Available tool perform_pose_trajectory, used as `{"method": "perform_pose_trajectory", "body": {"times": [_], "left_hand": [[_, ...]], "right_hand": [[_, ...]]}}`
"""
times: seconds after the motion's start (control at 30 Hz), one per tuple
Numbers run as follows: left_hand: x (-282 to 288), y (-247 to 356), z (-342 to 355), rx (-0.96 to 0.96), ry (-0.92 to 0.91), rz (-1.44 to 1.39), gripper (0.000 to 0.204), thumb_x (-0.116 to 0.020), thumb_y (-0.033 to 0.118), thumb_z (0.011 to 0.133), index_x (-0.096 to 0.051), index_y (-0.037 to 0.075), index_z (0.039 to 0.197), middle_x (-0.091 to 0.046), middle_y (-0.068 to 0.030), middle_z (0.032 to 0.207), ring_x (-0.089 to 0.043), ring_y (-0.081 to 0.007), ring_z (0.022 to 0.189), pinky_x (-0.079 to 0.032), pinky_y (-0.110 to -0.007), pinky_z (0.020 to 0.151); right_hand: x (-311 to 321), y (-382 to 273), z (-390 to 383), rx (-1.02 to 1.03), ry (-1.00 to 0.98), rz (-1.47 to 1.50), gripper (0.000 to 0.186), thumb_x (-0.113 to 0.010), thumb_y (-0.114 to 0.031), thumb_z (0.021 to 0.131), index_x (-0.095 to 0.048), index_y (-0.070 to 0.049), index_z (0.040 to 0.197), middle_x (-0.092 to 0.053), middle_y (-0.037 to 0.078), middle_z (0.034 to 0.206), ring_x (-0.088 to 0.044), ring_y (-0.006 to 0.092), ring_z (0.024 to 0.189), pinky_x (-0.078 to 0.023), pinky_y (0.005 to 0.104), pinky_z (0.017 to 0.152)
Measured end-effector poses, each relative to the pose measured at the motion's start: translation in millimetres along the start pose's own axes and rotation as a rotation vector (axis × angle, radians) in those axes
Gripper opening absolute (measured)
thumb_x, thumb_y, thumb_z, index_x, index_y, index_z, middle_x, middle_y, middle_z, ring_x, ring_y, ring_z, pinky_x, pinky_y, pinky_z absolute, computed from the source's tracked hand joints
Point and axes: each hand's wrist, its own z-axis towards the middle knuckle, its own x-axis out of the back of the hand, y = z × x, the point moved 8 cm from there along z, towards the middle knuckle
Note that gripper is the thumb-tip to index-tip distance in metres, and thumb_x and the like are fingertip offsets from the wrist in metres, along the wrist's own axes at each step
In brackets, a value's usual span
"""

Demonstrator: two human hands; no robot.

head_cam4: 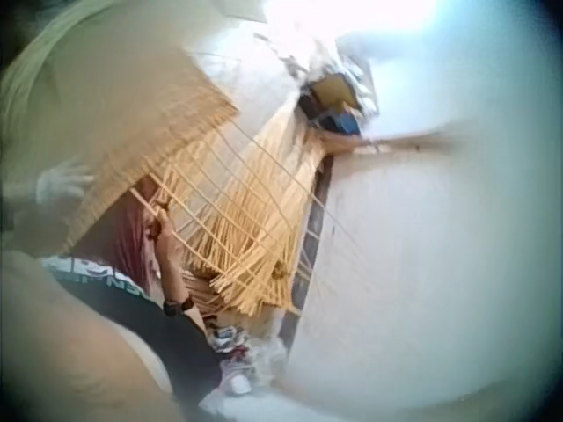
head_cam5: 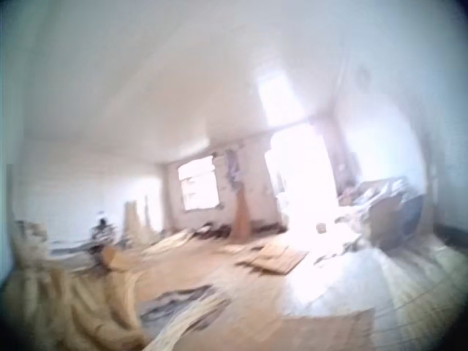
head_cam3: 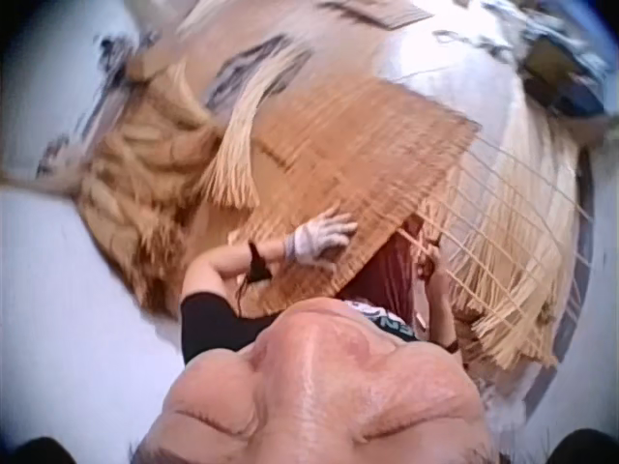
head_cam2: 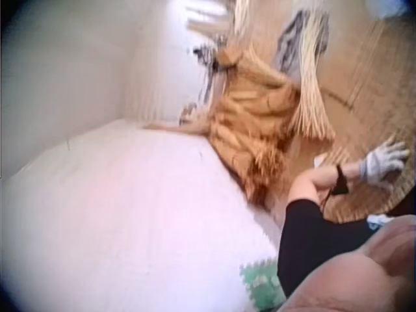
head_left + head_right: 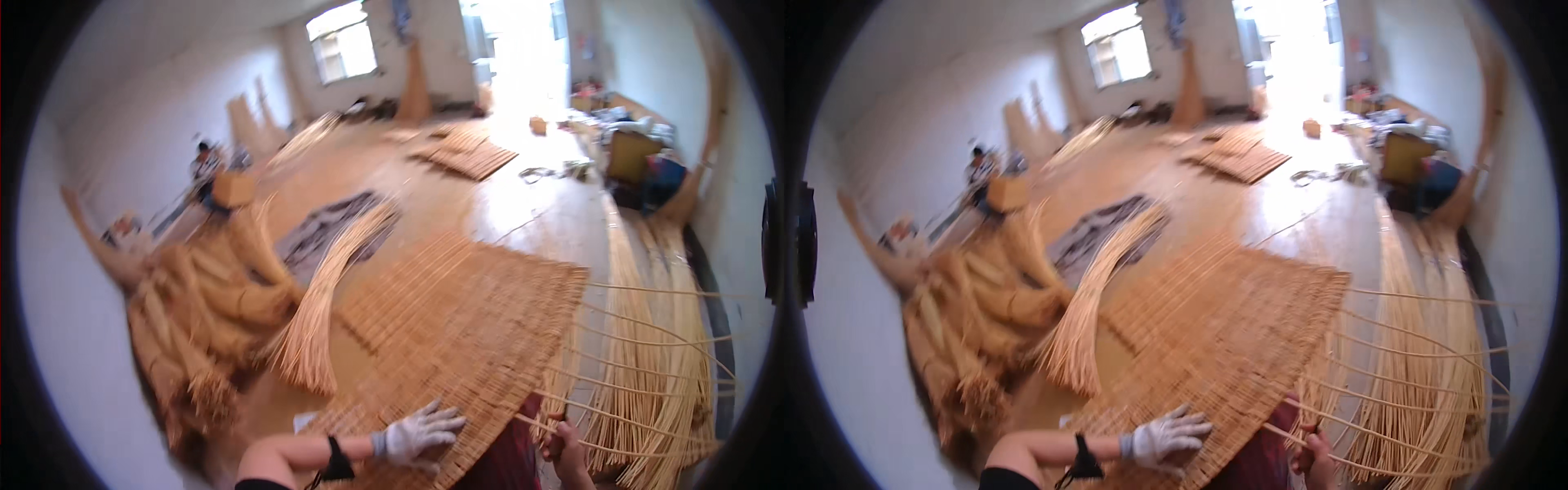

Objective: Weave a large mat using long reeds on the floor.

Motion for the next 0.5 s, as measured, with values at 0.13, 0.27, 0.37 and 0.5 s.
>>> {"method": "perform_pose_trajectory", "body": {"times": [0.13,0.27,0.37,0.5], "left_hand": [[13.4,7.5,9.8,-0.018,0.067,0.086,0.073,-0.074,0.051,0.095,-0.048,0.017,0.153,-0.04,-0.0193,0.167,-0.036,-0.0411,0.156,-0.021,-0.063,0.129],[15.0,9.0,17.6,0.017,0.035,0.107,0.075,-0.07,0.051,0.098,-0.046,0.018,0.161,-0.042,-0.0208,0.166,-0.039,-0.0403,0.154,-0.024,-0.061,0.129],[14.9,11.8,17.4,0.018,0.021,0.116,0.078,-0.067,0.052,0.099,-0.04,0.018,0.165,-0.037,-0.0194,0.168,-0.036,-0.0382,0.156,-0.022,-0.06,0.13],[13.6,15.3,13.9,0.027,-0.001,0.108,0.076,-0.062,0.057,0.101,-0.04,0.023,0.165,-0.035,-0.0215,0.169,-0.034,-0.0398,0.157,-0.021,-0.061,0.13]], "right_hand": [[-8.9,-14.7,12.7,0.009,-0.109,-0.029,0.034,-0.05,-0.027,0.102,-0.054,-0.005,0.128,-0.059,0.009,0.072,-0.057,0.021,0.052,-0.044,0.0353,0.047],[-6.2,-26.7,20.9,-0.039,-0.103,-0.162,0.034,-0.049,-0.026,0.103,-0.053,-0.004,0.128,-0.059,0.009,0.072,-0.057,0.0206,0.052,-0.045,0.0352,0.047],[-7.6,-29.1,17.8,-0.088,-0.15,-0.156,0.032,-0.047,-0.028,0.103,-0.055,-0.004,0.124,-0.06,0.01,0.074,-0.058,0.0207,0.052,-0.045,0.0342,0.047],[-7.1,-27.1,10.4,-0.135,-0.149,-0.09,0.036,-0.052,-0.026,0.103,-0.055,-0.004,0.131,-0.063,0.009,0.079,-0.059,0.0191,0.054,-0.046,0.0339,0.049]]}}
